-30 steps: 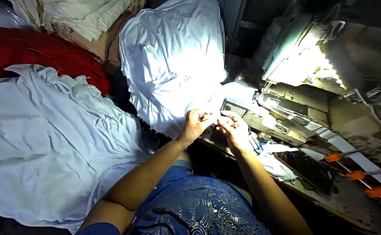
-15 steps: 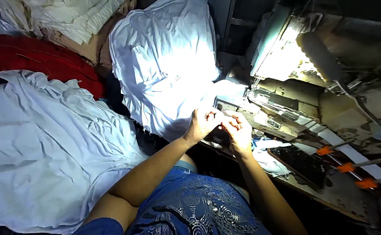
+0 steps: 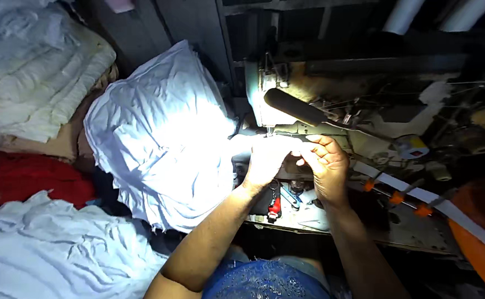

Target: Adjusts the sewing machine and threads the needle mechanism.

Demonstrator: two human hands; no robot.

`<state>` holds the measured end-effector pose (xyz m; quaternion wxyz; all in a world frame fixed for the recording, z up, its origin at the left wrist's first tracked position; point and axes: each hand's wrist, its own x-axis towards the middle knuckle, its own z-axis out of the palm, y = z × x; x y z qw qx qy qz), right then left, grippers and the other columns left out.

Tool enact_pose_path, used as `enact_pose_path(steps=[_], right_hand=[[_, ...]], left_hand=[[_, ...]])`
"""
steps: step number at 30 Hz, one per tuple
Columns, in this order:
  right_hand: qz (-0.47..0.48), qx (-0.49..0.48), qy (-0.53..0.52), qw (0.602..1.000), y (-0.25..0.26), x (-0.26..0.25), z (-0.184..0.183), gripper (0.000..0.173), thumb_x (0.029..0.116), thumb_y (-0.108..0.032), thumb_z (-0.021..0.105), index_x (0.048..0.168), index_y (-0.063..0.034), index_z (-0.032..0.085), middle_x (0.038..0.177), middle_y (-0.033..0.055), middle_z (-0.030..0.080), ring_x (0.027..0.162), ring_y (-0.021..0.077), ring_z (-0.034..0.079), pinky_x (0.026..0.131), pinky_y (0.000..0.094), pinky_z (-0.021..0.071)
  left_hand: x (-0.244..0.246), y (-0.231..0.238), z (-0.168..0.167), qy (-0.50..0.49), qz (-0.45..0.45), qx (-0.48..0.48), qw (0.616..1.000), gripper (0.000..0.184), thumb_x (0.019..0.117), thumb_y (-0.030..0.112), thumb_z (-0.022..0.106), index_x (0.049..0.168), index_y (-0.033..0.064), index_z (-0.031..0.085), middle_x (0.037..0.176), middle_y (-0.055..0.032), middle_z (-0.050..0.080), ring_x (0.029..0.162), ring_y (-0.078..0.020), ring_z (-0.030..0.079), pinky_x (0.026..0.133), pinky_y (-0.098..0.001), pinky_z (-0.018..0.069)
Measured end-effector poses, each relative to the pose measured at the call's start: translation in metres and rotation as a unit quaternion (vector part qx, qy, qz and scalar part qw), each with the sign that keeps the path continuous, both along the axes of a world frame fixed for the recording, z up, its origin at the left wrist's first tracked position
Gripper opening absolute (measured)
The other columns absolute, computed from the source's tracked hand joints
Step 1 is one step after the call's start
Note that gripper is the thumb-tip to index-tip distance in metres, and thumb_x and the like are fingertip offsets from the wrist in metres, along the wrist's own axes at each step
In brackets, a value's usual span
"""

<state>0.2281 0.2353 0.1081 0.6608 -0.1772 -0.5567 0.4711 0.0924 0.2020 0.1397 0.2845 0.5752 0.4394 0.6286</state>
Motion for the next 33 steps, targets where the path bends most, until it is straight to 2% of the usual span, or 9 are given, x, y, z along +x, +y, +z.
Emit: enact_pose_path(steps=[2, 6, 11, 15, 19, 27, 33], right_hand=[[-0.009, -0.004, 0.012, 1.0, 0.003, 0.001, 0.002, 0.027, 0.0902, 0.01, 0.063, 0.112, -0.0051, 0.064, 0.087, -0.0026, 0.075, 0.07, 0.0044, 0.069, 0.063, 0.0199, 0.0593], [0.001, -0.028, 0.05, 0.998, 0.002, 0.0, 0.005, 0.021, 0.0917, 0.008, 0.062, 0.106, -0.0043, 0.071, 0.085, 0.0005, 0.076, 0.067, 0.0034, 0.068, 0.061, 0.0174, 0.0568], [0.043, -0.083, 0.114, 0.989, -0.002, -0.004, 0.01, 0.019, 0.0948, 0.006, 0.06, 0.102, -0.0037, 0.075, 0.085, 0.0027, 0.074, 0.07, 0.0059, 0.068, 0.066, 0.0199, 0.0591], [0.062, -0.072, 0.137, 0.986, -0.002, -0.006, 0.011, 0.024, 0.0937, 0.008, 0.059, 0.104, -0.0045, 0.077, 0.088, 0.0036, 0.076, 0.075, 0.0077, 0.071, 0.072, 0.0235, 0.0613], [0.057, -0.032, 0.128, 0.99, -0.004, -0.007, 0.011, 0.025, 0.0946, 0.007, 0.059, 0.107, -0.0055, 0.077, 0.092, 0.004, 0.077, 0.08, 0.0091, 0.073, 0.077, 0.0254, 0.0619], [0.066, -0.051, 0.15, 0.985, -0.004, -0.013, 0.012, 0.025, 0.0931, 0.009, 0.059, 0.101, -0.0057, 0.078, 0.087, 0.0048, 0.077, 0.076, 0.0101, 0.073, 0.076, 0.0266, 0.0625], [0.044, -0.032, 0.126, 0.991, -0.003, -0.016, 0.011, 0.025, 0.0932, 0.009, 0.06, 0.099, -0.0067, 0.078, 0.089, 0.0037, 0.076, 0.078, 0.0093, 0.072, 0.075, 0.0259, 0.0623]], left_hand=[[0.005, 0.001, 0.003, -0.039, -0.003, -0.028, 0.999, 0.016, 0.0955, 0.005, 0.062, 0.084, 0.0112, 0.073, 0.066, 0.008, 0.062, 0.053, 0.0018, 0.05, 0.051, -0.0152, 0.0433], [0.01, -0.003, 0.01, -0.055, 0.006, -0.039, 0.998, 0.017, 0.0939, 0.001, 0.062, 0.082, 0.0106, 0.07, 0.063, 0.0081, 0.059, 0.052, 0.0015, 0.048, 0.052, -0.0156, 0.0431], [0.009, -0.005, 0.005, -0.081, -0.023, -0.013, 0.996, 0.015, 0.0943, 0.004, 0.063, 0.087, 0.0102, 0.074, 0.068, 0.0068, 0.062, 0.057, 0.0015, 0.052, 0.056, -0.0152, 0.0454], [0.013, -0.008, 0.008, -0.124, -0.003, -0.029, 0.992, 0.02, 0.0911, -0.001, 0.061, 0.083, 0.0128, 0.073, 0.066, 0.0079, 0.063, 0.056, 0.003, 0.053, 0.055, -0.0138, 0.0463], [0.014, -0.011, 0.011, -0.157, -0.012, -0.028, 0.987, 0.023, 0.0902, -0.002, 0.059, 0.08, 0.0135, 0.072, 0.065, 0.0077, 0.062, 0.057, 0.003, 0.054, 0.056, -0.0131, 0.0466], [0.011, -0.011, 0.012, -0.195, -0.017, -0.019, 0.98, 0.023, 0.0862, -0.004, 0.059, 0.076, 0.0143, 0.067, 0.061, 0.0082, 0.058, 0.053, 0.0033, 0.049, 0.051, -0.0131, 0.0411], [0.004, -0.008, 0.004, -0.196, -0.045, 0.009, 0.98, 0.019, 0.0866, 0.002, 0.062, 0.075, 0.016, 0.068, 0.062, 0.0102, 0.055, 0.055, 0.0037, 0.048, 0.053, -0.0134, 0.0396]])
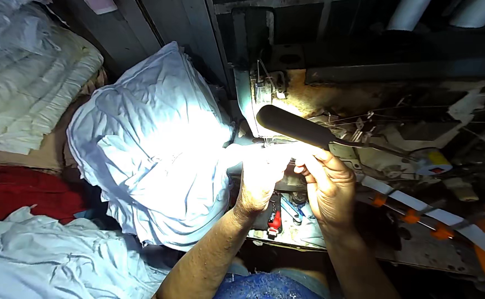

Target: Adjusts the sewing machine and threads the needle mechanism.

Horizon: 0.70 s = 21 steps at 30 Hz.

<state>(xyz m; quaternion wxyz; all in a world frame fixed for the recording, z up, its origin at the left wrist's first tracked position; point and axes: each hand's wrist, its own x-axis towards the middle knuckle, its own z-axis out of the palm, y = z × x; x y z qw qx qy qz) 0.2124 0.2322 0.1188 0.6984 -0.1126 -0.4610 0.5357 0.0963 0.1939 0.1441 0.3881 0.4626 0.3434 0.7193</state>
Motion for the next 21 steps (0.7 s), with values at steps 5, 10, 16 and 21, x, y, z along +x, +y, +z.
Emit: enact_pose_path(steps=[5, 10, 16, 21], right_hand=[[-0.007, 0.001, 0.001, 1.0, 0.0008, -0.0019, 0.0014, 0.026, 0.0931, 0.009, 0.059, 0.097, -0.0068, 0.079, 0.087, 0.0036, 0.077, 0.077, 0.0095, 0.073, 0.075, 0.0268, 0.0627], [-0.015, 0.006, -0.004, 1.0, 0.0025, -0.0042, 0.0011, 0.027, 0.0937, 0.01, 0.057, 0.094, -0.0064, 0.078, 0.085, 0.0038, 0.077, 0.077, 0.0099, 0.074, 0.076, 0.0263, 0.0626], [-0.023, 0.017, -0.007, 1.0, 0.003, -0.0073, 0.0014, 0.027, 0.0925, 0.012, 0.057, 0.093, -0.005, 0.078, 0.085, 0.0044, 0.077, 0.078, 0.0107, 0.075, 0.076, 0.0266, 0.0636], [-0.014, -0.003, 0.012, 1.0, 0.0043, -0.0077, 0.0042, 0.026, 0.0921, 0.013, 0.056, 0.092, -0.003, 0.077, 0.084, 0.005, 0.077, 0.076, 0.0106, 0.074, 0.075, 0.0265, 0.0633]], left_hand=[[-0.0016, 0.0012, -0.0008, 0.017, 0.009, 0.002, 1.0, 0.022, 0.0874, 0.002, 0.06, 0.074, 0.0176, 0.067, 0.062, 0.0121, 0.055, 0.055, 0.0043, 0.047, 0.053, -0.0137, 0.0394], [-0.0033, 0.0018, -0.0032, 0.037, 0.032, 0.008, 0.999, 0.02, 0.0873, 0.004, 0.063, 0.077, 0.019, 0.069, 0.065, 0.0126, 0.06, 0.058, 0.0041, 0.054, 0.057, -0.0143, 0.0464], [-0.0067, 0.0026, -0.0039, 0.039, 0.023, 0.014, 0.999, 0.018, 0.0889, 0.006, 0.063, 0.078, 0.0194, 0.068, 0.066, 0.0125, 0.059, 0.059, 0.0031, 0.054, 0.06, -0.0161, 0.0478], [-0.0051, 0.0042, -0.0009, 0.042, 0.027, 0.019, 0.999, 0.02, 0.0887, 0.004, 0.062, 0.078, 0.0187, 0.069, 0.067, 0.0128, 0.06, 0.06, 0.0039, 0.054, 0.061, -0.0153, 0.0478]])
